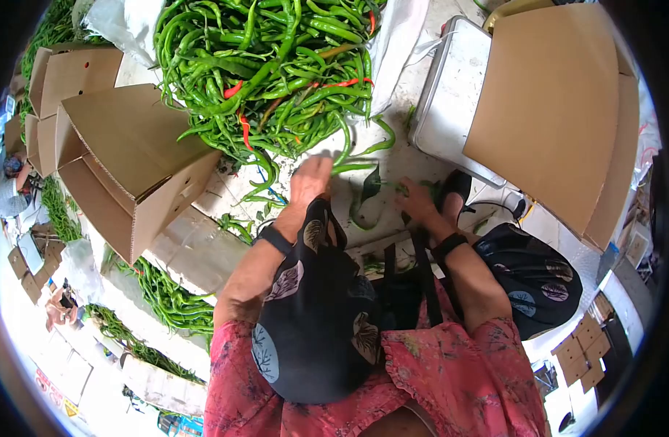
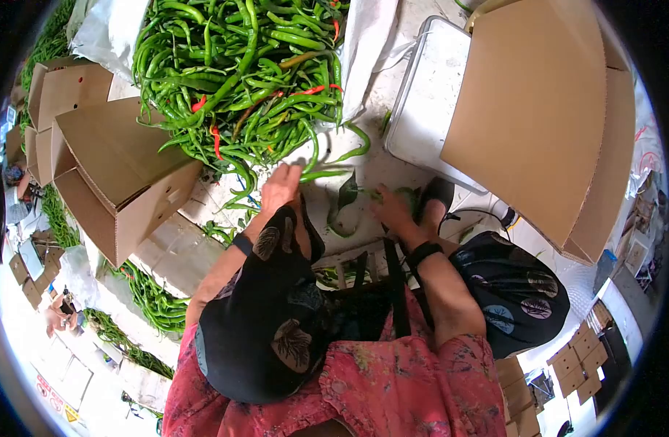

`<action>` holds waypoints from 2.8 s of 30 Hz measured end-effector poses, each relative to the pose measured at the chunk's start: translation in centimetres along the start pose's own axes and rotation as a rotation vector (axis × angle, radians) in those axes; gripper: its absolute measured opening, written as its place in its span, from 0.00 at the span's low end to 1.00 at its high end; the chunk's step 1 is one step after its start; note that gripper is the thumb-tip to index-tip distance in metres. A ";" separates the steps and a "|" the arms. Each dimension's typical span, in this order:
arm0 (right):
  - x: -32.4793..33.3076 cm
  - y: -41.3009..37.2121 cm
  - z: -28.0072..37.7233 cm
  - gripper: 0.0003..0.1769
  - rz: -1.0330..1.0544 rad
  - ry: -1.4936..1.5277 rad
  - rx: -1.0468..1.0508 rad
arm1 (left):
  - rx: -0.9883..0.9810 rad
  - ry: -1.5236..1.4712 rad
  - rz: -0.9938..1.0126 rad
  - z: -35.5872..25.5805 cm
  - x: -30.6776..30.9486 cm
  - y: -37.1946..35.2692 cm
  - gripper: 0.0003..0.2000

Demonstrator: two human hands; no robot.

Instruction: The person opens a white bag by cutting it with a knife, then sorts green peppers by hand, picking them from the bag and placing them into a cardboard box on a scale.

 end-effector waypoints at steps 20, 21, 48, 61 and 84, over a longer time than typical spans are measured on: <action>-1.8 9.2 0.4 0.13 -0.356 0.917 -0.867 | 0.147 0.259 -0.228 3.3 -0.4 7.3 0.28; -2.1 8.6 0.0 0.13 -0.349 0.914 -0.865 | 0.145 0.142 -0.171 3.5 -0.3 7.4 0.25; 10.9 -3.8 27.5 0.19 0.332 1.367 -0.005 | 0.099 -1.025 0.247 -5.4 31.0 -4.7 0.23; 16.8 -12.4 35.9 0.29 0.562 1.578 0.319 | 0.006 -1.826 0.101 -16.3 32.2 -12.8 0.26; 16.4 -13.7 31.8 0.24 0.461 1.537 0.095 | 0.110 -2.124 -0.067 -14.5 16.7 -12.5 0.25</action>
Point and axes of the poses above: each hand's wrist, its own y-axis towards the middle knuckle, its own x-axis out of the back of the hand, z = x × y, the point moved 9 cm from there along y, towards the middle knuckle, and after that the axes turned 9 degrees about y, right-handed, at the moved point
